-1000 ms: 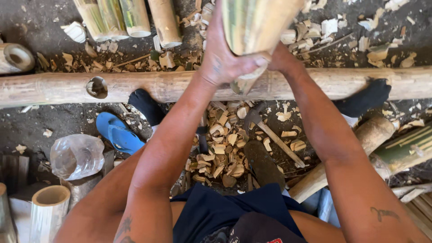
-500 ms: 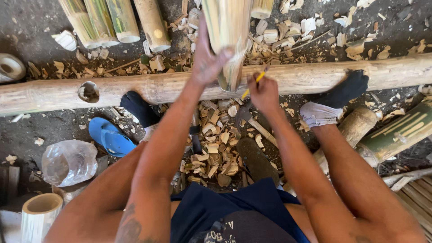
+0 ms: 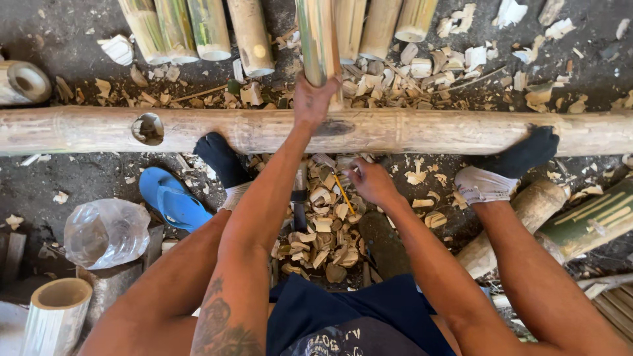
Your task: The person sits on the ground and uses a hammer and chisel to shape the end of a bamboo segment. They repeatedly strike the chisel to remove material, then inspect the shaped end before continuing.
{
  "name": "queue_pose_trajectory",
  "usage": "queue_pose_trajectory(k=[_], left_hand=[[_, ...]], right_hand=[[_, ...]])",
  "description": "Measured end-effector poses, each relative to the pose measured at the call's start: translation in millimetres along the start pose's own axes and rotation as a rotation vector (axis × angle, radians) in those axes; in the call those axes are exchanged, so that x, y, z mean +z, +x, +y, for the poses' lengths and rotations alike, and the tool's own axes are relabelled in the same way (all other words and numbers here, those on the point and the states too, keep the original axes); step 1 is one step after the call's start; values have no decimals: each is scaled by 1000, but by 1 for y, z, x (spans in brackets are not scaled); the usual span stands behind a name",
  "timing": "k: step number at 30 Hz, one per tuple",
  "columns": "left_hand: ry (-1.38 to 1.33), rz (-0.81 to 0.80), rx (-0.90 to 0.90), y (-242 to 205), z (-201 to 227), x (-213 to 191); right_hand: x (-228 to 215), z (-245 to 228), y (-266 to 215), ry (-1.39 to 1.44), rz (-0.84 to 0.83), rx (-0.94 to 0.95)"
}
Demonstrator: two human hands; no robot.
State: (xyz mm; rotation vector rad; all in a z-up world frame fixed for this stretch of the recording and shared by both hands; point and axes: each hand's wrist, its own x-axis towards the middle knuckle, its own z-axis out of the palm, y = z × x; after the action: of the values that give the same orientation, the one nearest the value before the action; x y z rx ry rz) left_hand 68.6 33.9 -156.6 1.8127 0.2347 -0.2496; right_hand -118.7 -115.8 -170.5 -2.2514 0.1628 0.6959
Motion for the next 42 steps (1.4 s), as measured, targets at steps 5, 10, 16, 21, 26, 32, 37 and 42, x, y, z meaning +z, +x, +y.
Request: queue_pose_trajectory(k=[5, 10, 16, 21, 26, 32, 37, 42], left_hand=[[198, 131, -147, 39, -1, -17], [225, 229, 2, 56, -14, -29], [350, 319, 502, -1, -44, -68], [308, 217, 343, -93, -93, -86], [623, 121, 107, -149, -138, -80], [610, -1, 81, -159, -147, -54], [290, -47, 224, -149, -71, -46], [-176, -45, -8, -126, 8, -45]], right_hand=[[11, 13, 7, -1, -26, -3], [18, 48, 3, 104, 97, -73], [17, 100, -21, -183, 222, 189], [45, 133, -30, -359, 334, -70], [48, 113, -36, -102, 137, 199], [-7, 51, -39, 423, 212, -87], [-52, 24, -33, 423, 197, 32], [-44, 28, -31, 116, 362, -48]])
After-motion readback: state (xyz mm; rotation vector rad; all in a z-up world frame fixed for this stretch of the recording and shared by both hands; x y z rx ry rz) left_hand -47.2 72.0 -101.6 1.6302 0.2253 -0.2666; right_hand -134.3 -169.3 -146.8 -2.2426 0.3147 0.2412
